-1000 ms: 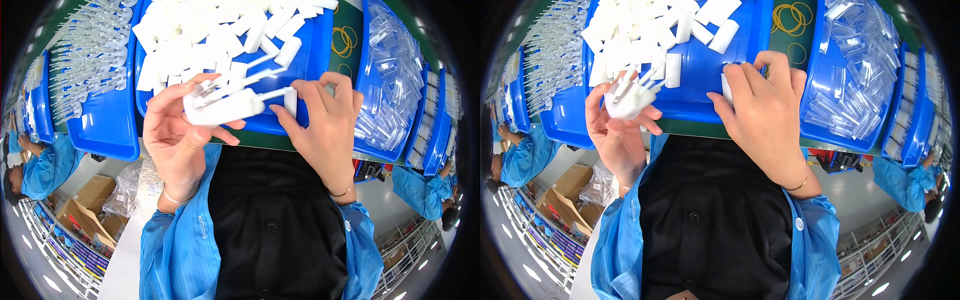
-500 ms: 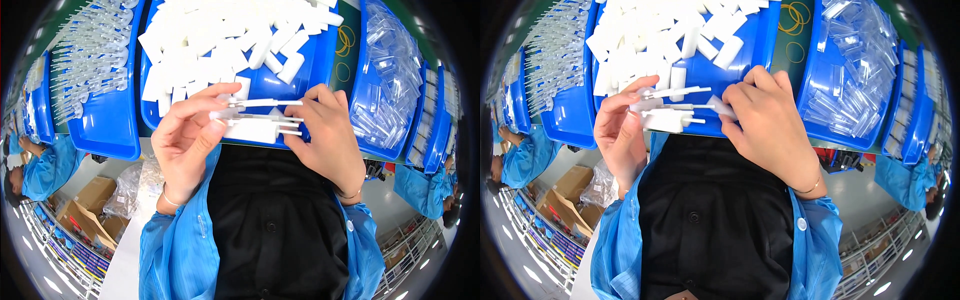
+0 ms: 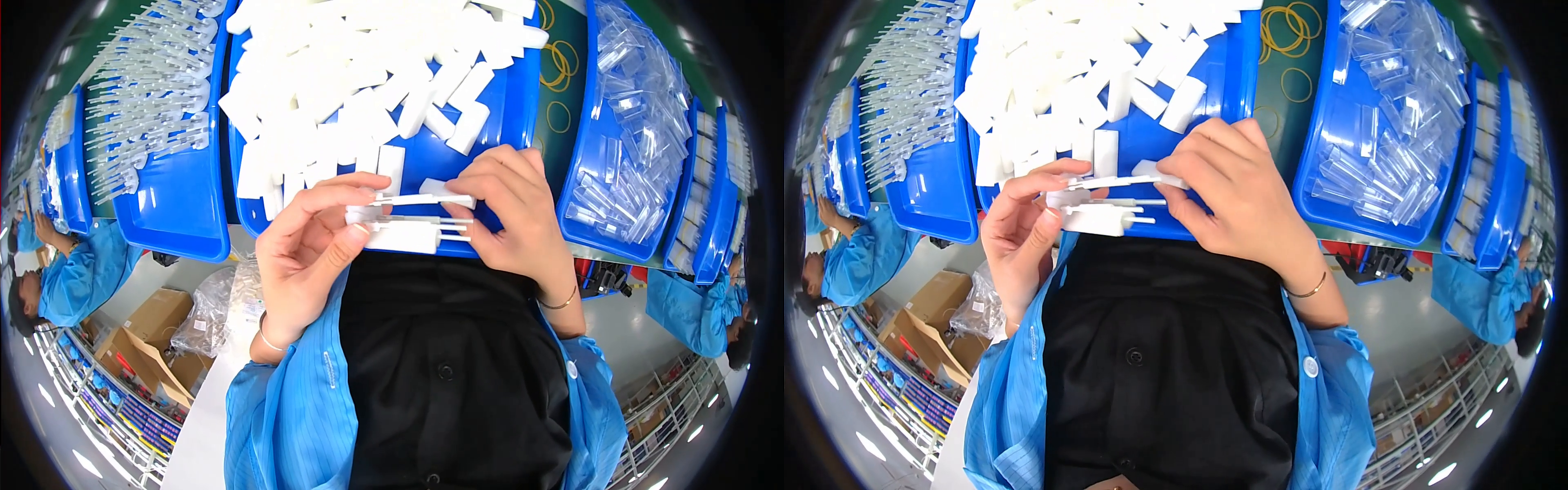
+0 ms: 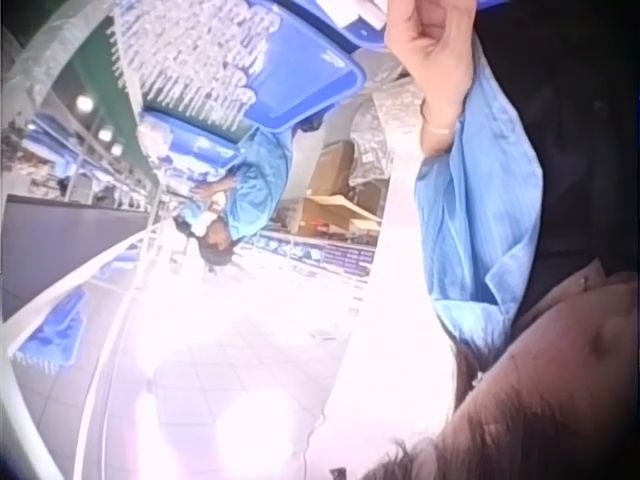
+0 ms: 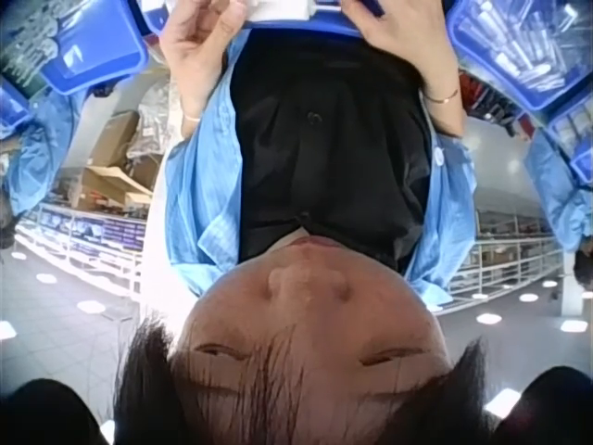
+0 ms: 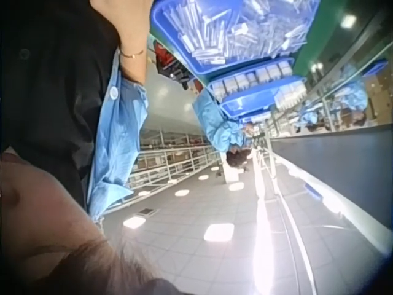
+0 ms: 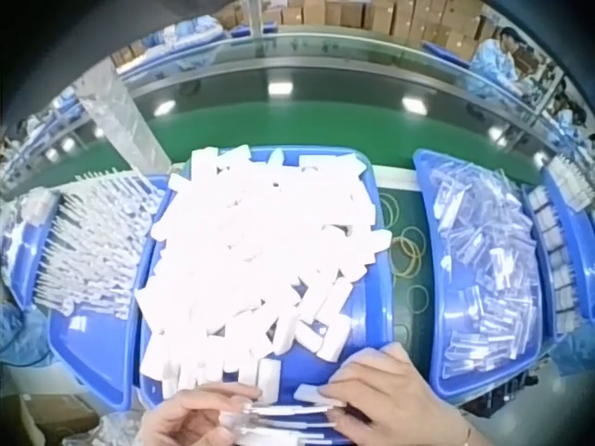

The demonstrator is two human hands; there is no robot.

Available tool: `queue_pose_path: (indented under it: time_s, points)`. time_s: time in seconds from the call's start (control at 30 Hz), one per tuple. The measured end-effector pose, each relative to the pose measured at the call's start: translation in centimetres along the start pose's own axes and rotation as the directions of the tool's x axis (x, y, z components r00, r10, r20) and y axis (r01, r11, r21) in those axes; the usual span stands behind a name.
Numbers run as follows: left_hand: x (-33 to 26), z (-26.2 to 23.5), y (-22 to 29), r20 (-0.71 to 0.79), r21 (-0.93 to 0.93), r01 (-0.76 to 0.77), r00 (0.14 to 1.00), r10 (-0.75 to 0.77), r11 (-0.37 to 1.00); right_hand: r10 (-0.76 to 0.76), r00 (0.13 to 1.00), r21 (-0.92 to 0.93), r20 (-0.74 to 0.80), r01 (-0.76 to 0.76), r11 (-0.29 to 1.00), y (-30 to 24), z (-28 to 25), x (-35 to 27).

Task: The person assembles components by mounting foam pieces onto the prongs of a plastic base, sliding clear plastic sleeves over them, and securing the assembly with a rubber band by hand.

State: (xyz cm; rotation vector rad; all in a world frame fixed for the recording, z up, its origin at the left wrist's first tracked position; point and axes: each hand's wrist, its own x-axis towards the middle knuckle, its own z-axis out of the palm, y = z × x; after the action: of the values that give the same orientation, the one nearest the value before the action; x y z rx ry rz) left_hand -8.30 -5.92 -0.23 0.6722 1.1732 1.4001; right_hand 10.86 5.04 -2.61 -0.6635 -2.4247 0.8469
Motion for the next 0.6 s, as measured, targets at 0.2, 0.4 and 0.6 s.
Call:
queue_pose_path:
  time_s: [0.2, 0.4, 0.6]
  points:
    - [-0.3, -0.1, -0.3, 0.035, 0.024, 0.006, 0.999, -0.007, 1.0, 0.038, 0.999, -0.009, 0.029, -0.038, 0.999, -0.4, -0.5, 0.6]
    - [-0.4, -0.3, -0.5, 0.015, -0.122, -0.04, 0.999, 0.043, 0.992, 0.241, 0.951, 0.369, -0.194, -0.157, 0.916, -0.5, -1.2, -0.1]
    - [0.1, -0.1, -0.7, -0.089, -0.061, -0.169, 0.983, 0.163, 0.984, 0.421, 0.883, 0.753, -0.206, -0.132, 0.645, -1.6, -2.0, -0.8]
